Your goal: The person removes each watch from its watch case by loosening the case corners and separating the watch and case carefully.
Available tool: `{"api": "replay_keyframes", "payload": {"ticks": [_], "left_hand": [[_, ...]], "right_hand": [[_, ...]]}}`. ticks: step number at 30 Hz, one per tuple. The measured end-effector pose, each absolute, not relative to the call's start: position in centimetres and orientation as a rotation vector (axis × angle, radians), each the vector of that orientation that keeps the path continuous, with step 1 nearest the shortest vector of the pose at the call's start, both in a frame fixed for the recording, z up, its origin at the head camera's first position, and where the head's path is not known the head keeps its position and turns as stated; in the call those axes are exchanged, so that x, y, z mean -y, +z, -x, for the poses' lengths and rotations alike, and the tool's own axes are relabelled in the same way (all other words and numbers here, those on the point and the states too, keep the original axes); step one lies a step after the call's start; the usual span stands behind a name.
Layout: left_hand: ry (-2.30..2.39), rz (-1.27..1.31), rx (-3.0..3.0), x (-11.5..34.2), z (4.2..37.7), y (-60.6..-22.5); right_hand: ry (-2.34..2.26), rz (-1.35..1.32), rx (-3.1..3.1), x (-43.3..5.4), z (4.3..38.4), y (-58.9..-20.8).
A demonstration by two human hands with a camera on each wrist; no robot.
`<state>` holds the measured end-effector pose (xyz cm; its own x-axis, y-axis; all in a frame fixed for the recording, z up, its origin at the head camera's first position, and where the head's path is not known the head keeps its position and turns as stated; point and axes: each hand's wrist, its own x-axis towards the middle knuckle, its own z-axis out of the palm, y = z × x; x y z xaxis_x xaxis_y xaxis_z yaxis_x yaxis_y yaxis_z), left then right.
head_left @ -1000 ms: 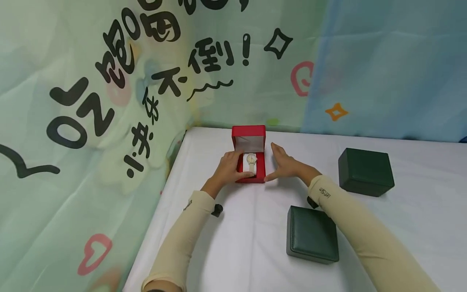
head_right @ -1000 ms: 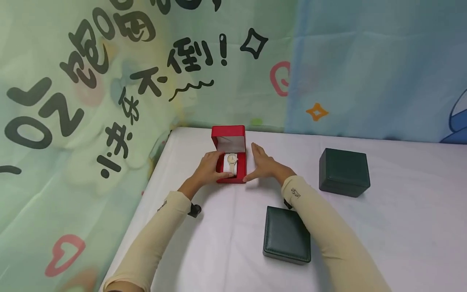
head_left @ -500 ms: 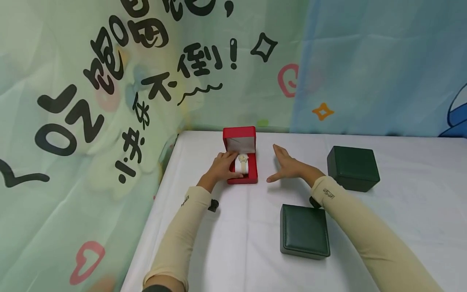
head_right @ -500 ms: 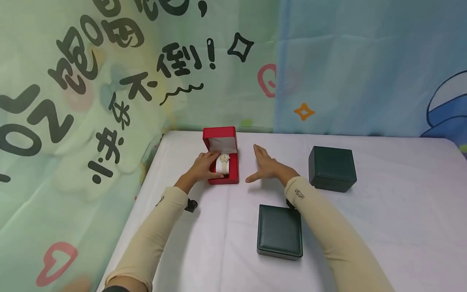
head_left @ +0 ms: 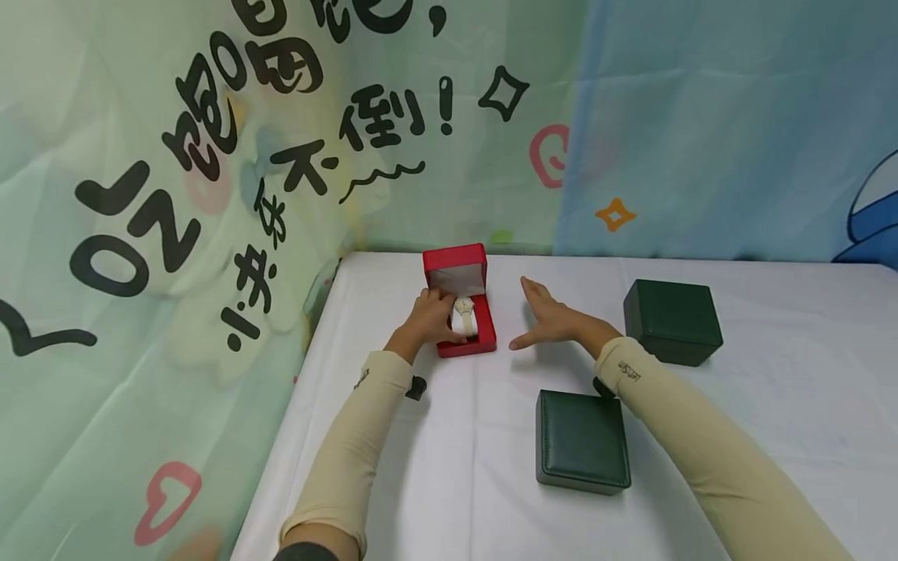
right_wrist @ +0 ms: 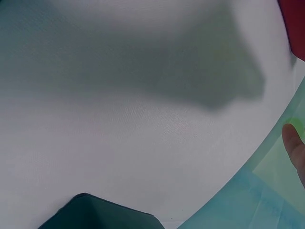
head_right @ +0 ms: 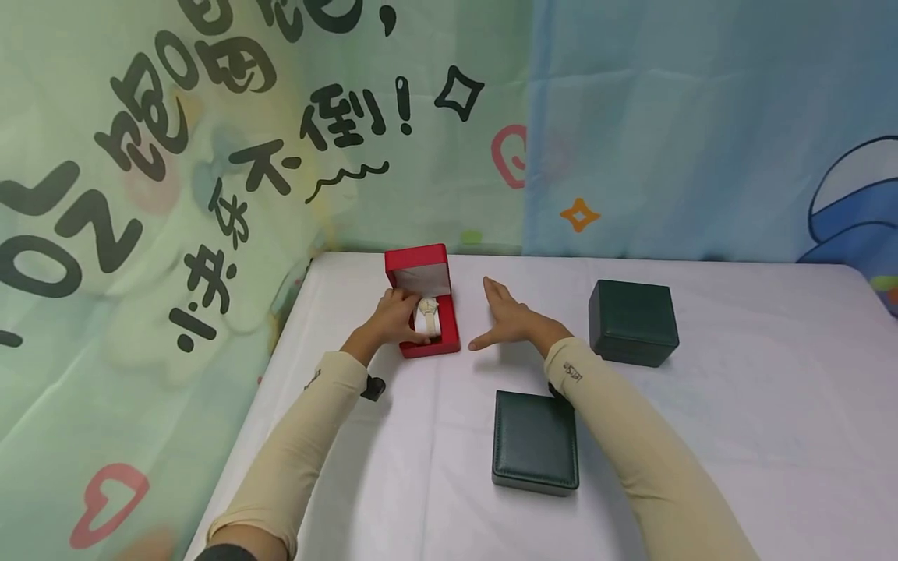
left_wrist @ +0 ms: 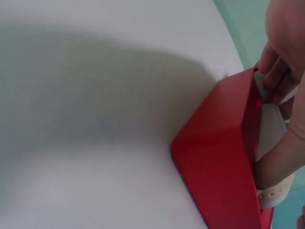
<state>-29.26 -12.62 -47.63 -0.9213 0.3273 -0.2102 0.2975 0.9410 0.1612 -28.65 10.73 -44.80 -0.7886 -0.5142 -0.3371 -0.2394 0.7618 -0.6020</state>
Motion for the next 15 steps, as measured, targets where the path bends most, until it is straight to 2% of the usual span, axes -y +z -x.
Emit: {"api": "replay_keyframes", "payload": {"ticks": [15], "left_hand": [[0.387, -0.551, -2.903, 12.8, 28.6, -46.8]], "right_hand": [[-0.72, 0.592, -2.479, -10.5, 28.2, -43.9]]}}
